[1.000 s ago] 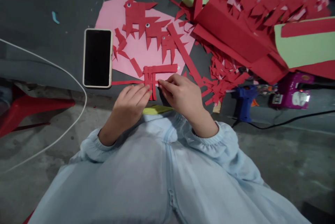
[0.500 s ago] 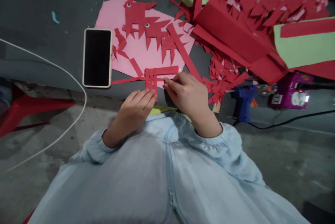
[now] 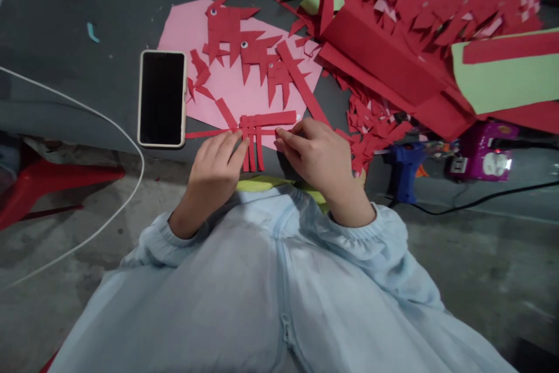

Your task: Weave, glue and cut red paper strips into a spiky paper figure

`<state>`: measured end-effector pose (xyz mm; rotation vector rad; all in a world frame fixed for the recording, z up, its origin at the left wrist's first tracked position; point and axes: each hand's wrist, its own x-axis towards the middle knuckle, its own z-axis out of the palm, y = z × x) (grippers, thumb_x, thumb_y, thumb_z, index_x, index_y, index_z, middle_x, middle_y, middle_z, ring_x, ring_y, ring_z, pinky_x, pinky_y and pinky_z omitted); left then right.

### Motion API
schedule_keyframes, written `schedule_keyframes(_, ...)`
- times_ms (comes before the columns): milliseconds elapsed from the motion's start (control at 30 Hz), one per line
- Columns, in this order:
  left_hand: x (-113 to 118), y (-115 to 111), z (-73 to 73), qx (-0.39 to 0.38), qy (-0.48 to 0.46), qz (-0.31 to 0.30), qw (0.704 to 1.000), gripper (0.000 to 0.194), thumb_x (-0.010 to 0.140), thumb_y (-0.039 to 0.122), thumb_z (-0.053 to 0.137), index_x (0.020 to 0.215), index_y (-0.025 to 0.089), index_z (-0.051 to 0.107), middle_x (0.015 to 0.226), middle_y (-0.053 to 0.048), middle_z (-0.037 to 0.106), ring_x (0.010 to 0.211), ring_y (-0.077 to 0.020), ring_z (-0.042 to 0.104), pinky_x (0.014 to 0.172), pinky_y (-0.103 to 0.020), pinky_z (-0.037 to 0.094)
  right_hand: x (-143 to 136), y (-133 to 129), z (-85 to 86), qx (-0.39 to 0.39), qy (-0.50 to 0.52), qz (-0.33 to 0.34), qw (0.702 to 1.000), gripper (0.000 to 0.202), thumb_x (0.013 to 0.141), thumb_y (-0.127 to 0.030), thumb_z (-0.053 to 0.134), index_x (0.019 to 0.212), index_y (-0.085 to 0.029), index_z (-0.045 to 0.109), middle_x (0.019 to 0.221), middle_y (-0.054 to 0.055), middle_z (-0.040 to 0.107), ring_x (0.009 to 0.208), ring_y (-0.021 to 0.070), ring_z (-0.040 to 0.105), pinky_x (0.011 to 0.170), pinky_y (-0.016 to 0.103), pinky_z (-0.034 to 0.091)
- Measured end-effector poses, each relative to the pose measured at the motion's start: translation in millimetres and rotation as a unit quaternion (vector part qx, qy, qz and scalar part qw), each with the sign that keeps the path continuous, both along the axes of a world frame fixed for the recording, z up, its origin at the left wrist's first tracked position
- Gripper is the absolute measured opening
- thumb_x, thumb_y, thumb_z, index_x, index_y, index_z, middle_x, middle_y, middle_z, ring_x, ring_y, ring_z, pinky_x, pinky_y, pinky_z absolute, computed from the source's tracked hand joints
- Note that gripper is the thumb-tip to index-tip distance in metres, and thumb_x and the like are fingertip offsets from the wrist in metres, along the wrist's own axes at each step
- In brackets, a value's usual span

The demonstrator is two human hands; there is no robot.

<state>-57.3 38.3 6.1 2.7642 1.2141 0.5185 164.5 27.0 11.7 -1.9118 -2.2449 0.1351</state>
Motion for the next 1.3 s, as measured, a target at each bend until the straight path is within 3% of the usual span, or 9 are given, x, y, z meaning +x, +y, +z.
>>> schedule_keyframes(233, -0.6, 5.1, -7.8, -0.046, -0.018, 0.017, 0.999, 0.041, 0.095, 0.009, 0.046, 0.131, 0.009, 0.063, 0.137, -0.022, 0.064, 0.13, -0.0329, 0.061, 0.108, -0.051, 0.051, -6.4, 16.6, 10.9, 0.001, 0.067, 0.003, 0.998, 0.034, 0.1, -0.035, 0.048, 0.112, -0.021, 0.077, 0.093, 0.011, 0.07, 0.081, 0.0214, 0.059, 0.064, 0.032, 0.037)
schedule_keyframes(433, 0.0, 5.6, -6.5, 0.008, 0.008, 0.004, 1.0, 0.038, 0.094, 0.009, 0.046, 0.127, 0.006, 0.064, 0.13, -0.023, 0.068, 0.12, -0.0336, 0.066, 0.1, -0.047, 0.056, -22.2, 41.6, 15.7, -0.05, 0.052, 0.023, 0.997, 0.03, 0.095, -0.03, 0.06, 0.118, -0.018, 0.073, 0.104, 0.013, 0.069, 0.092, 0.0261, 0.062, 0.068, 0.034, 0.04)
schedule_keyframes(600, 0.7, 4.7, -6.7, 0.029, 0.022, 0.008, 0.999, 0.037, 0.092, 0.01, 0.049, 0.125, 0.007, 0.066, 0.129, -0.021, 0.069, 0.118, -0.0335, 0.067, 0.099, -0.046, 0.056, -27.3, 47.9, 10.8, -0.049, 0.068, 0.039, 0.996, 0.023, 0.093, -0.025, 0.062, 0.11, -0.017, 0.074, 0.109, 0.014, 0.067, 0.096, 0.0271, 0.059, 0.074, 0.036, 0.042)
schedule_keyframes(867, 1.6, 2.9, -9.9, 0.006, 0.011, 0.021, 1.0, 0.038, 0.093, 0.009, 0.048, 0.125, 0.008, 0.067, 0.131, -0.021, 0.068, 0.121, -0.0333, 0.066, 0.101, -0.048, 0.056, -26.1, 62.2, 9.1, -0.064, 0.081, 0.067, 0.992, 0.012, 0.082, -0.018, 0.068, 0.093, -0.015, 0.072, 0.098, 0.013, 0.071, 0.096, 0.0296, 0.06, 0.078, 0.038, 0.042)
schedule_keyframes(1033, 0.8, 2.6, -12.6, -0.033, -0.003, 0.022, 0.999, 0.04, 0.094, 0.009, 0.046, 0.129, 0.01, 0.065, 0.135, -0.022, 0.066, 0.126, -0.0333, 0.063, 0.104, -0.051, 0.053, -27.4, 70.7, 9.9, -0.101, 0.135, 0.062, 0.984, 0.024, 0.075, -0.01, 0.067, 0.099, -0.016, 0.07, 0.087, 0.008, 0.074, 0.084, 0.0247, 0.062, 0.071, 0.032, 0.041)
schedule_keyframes(1300, -0.7, 1.4, -17.4, 0.006, -0.028, 0.023, 0.999, 0.042, 0.091, 0.008, 0.045, 0.128, 0.009, 0.064, 0.135, -0.02, 0.066, 0.125, -0.0303, 0.062, 0.105, -0.046, 0.052, -26.8, 75.6, 7.9, -0.105, 0.096, 0.102, 0.985, 0.008, 0.081, -0.019, 0.066, 0.081, -0.014, 0.073, 0.085, 0.012, 0.073, 0.085, 0.0251, 0.06, 0.082, 0.037, 0.041)
